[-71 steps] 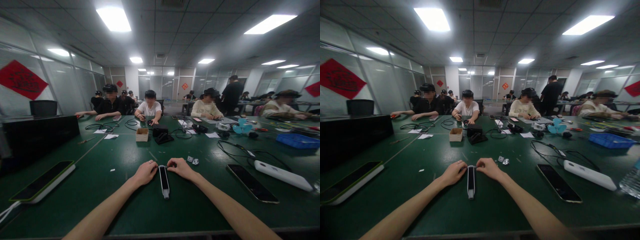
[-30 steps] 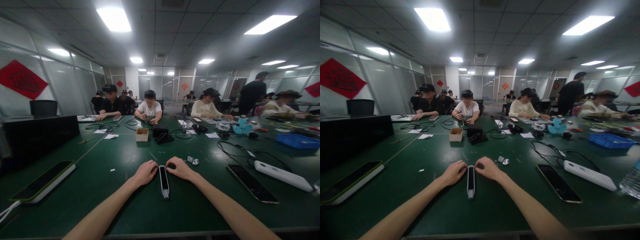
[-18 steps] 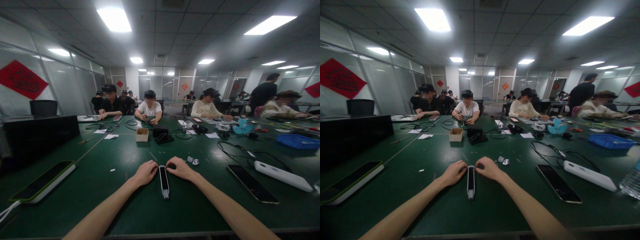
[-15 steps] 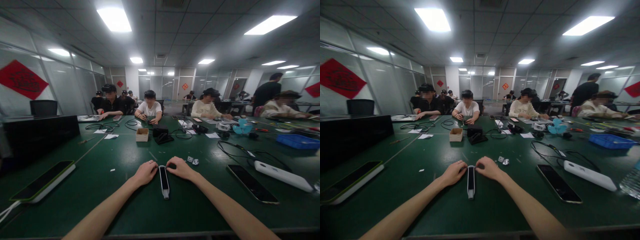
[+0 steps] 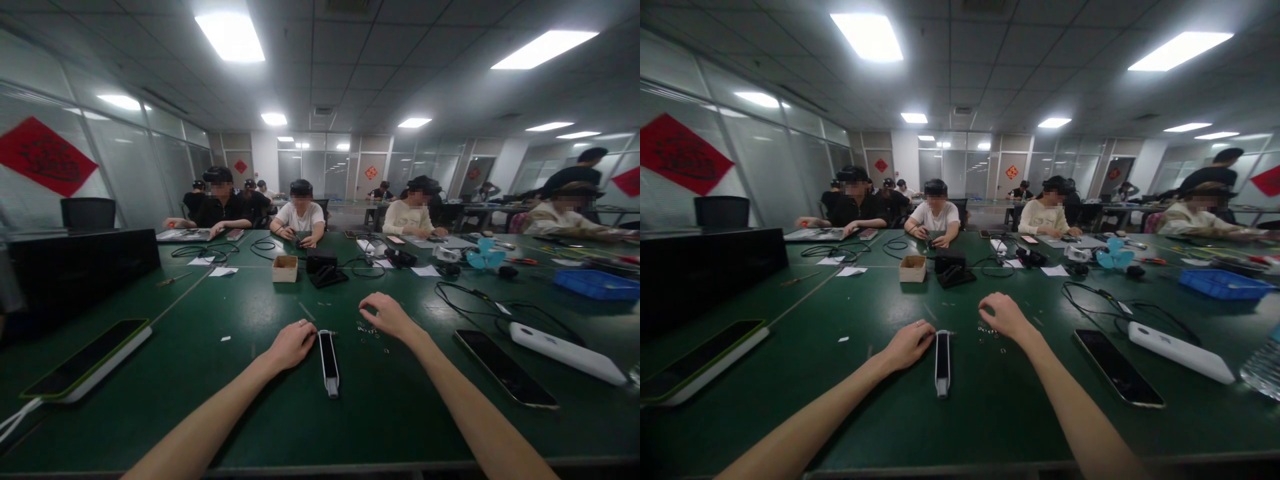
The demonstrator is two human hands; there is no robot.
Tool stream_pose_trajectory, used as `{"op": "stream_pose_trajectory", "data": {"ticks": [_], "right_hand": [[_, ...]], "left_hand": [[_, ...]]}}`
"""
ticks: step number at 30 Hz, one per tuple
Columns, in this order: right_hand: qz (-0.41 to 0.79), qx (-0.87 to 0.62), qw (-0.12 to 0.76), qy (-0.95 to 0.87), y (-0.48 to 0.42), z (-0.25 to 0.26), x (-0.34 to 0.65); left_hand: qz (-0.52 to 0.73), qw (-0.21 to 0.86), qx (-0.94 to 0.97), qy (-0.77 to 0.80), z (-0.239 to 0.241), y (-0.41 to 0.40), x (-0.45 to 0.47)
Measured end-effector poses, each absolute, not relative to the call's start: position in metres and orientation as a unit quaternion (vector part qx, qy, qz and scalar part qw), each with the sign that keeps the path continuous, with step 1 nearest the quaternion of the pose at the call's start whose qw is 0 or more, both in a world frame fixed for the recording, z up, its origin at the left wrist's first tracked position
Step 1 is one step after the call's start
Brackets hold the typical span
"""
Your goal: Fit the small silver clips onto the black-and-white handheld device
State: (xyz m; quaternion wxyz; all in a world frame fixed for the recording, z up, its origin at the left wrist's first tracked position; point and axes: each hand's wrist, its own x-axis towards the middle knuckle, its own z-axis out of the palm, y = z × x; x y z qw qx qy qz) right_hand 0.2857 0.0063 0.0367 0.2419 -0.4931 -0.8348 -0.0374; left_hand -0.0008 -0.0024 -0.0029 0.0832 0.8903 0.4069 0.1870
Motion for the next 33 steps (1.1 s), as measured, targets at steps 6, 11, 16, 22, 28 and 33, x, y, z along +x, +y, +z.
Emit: {"op": "stream_pose_trajectory", "data": {"ticks": [6,11,16,22,28,33], "right_hand": [[0.023,-0.576,0.115,-0.809,0.013,0.036,0.311],[0.104,-0.596,0.083,-0.792,0.014,0.030,0.312],[0.128,-0.600,0.066,-0.787,0.010,0.033,0.306],[0.140,-0.571,0.072,-0.806,0.008,0.032,0.301],[0.167,-0.613,0.058,-0.770,0.009,0.027,0.295],[0.186,-0.629,0.046,-0.754,0.009,0.022,0.291]], "left_hand": [[0.191,0.081,0.890,0.406,-0.001,-0.004,-0.001],[0.189,0.077,0.893,0.400,-0.001,-0.003,-0.001],[0.189,0.070,0.895,0.397,-0.001,-0.003,0.000],[0.187,0.079,0.891,0.406,0.001,-0.004,0.000],[0.189,0.082,0.891,0.403,0.000,-0.004,0.000],[0.187,0.081,0.889,0.409,0.000,-0.004,0.000]]}}
